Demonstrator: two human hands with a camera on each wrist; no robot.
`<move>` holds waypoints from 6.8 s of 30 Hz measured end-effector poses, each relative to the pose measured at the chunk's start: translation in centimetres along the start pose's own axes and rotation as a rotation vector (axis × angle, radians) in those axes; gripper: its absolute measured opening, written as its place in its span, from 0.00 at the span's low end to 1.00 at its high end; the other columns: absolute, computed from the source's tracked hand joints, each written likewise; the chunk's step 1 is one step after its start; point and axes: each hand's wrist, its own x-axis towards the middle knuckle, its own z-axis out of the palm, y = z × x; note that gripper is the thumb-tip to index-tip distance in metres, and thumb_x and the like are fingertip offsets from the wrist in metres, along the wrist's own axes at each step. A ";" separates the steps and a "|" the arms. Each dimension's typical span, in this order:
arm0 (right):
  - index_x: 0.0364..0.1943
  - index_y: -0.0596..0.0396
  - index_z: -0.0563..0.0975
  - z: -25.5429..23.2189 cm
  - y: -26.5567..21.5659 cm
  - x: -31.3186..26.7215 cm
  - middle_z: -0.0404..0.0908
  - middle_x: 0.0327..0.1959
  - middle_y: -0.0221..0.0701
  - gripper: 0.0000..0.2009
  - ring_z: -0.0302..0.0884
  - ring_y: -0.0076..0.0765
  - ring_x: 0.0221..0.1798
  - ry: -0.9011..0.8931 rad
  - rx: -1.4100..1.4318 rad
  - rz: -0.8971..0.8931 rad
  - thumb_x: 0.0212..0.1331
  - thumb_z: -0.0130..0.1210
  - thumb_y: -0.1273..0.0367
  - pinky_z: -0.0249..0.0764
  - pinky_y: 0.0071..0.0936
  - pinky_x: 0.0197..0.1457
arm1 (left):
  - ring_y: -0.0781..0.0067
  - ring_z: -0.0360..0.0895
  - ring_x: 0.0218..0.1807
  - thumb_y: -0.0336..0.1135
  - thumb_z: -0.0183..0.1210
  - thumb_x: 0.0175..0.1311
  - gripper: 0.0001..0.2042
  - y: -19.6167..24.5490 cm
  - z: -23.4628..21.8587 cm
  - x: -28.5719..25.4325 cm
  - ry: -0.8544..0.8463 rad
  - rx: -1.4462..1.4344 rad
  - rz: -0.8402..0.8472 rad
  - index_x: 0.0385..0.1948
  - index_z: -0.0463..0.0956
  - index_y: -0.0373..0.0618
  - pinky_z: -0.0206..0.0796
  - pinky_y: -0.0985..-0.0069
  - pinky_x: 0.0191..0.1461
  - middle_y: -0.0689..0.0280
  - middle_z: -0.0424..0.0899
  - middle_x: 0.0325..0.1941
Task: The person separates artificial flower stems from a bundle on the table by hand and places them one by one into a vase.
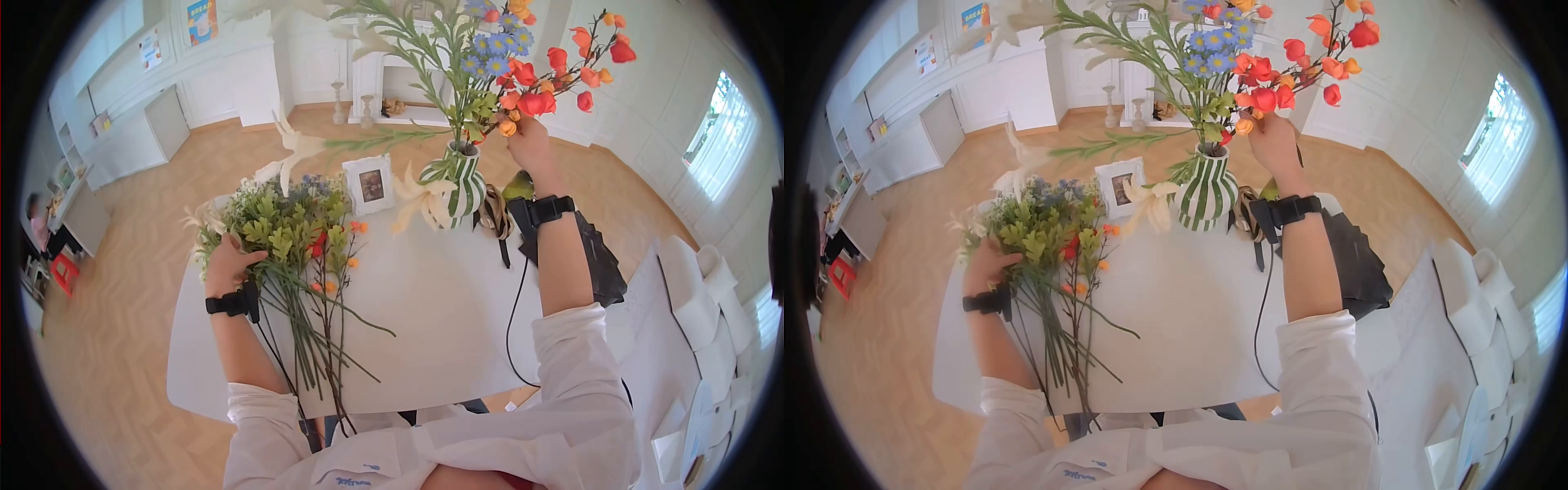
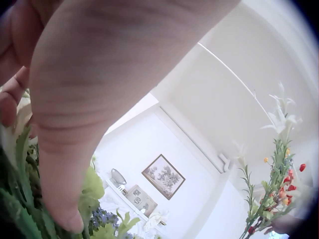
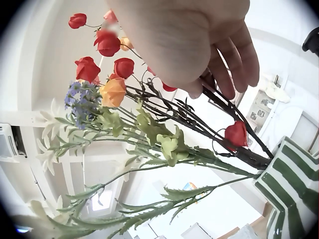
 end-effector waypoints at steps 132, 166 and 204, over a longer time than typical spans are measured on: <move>0.52 0.52 0.75 0.3 -24.9 -18.3 0.81 0.41 0.26 0.23 0.75 0.23 0.42 -0.699 1.082 -0.414 0.53 0.69 0.63 0.73 0.27 0.43 | 0.70 0.72 0.55 0.56 0.71 0.53 0.41 14.4 -2.5 -20.1 -0.143 -1.042 0.793 0.61 0.65 0.34 0.64 0.70 0.59 0.60 0.75 0.59; 0.49 0.60 0.74 -18.6 -9.6 -16.2 0.84 0.36 0.36 0.14 0.63 0.15 0.17 -0.574 0.987 0.129 0.65 0.59 0.67 0.57 0.14 0.19 | 0.82 0.57 0.28 0.42 0.39 0.80 0.20 27.9 9.4 -24.8 -1.168 -0.581 0.696 0.64 0.65 0.42 0.54 0.81 0.33 0.75 0.59 0.27; 0.43 0.52 0.79 -7.2 8.7 14.6 0.85 0.42 0.36 0.14 0.83 0.41 0.43 0.016 0.511 -0.076 0.59 0.56 0.60 0.77 0.34 0.49 | 0.75 0.75 0.52 0.28 0.60 0.66 0.40 26.6 7.4 -8.1 -0.249 -0.807 0.792 0.76 0.45 0.49 0.69 0.77 0.56 0.61 0.78 0.53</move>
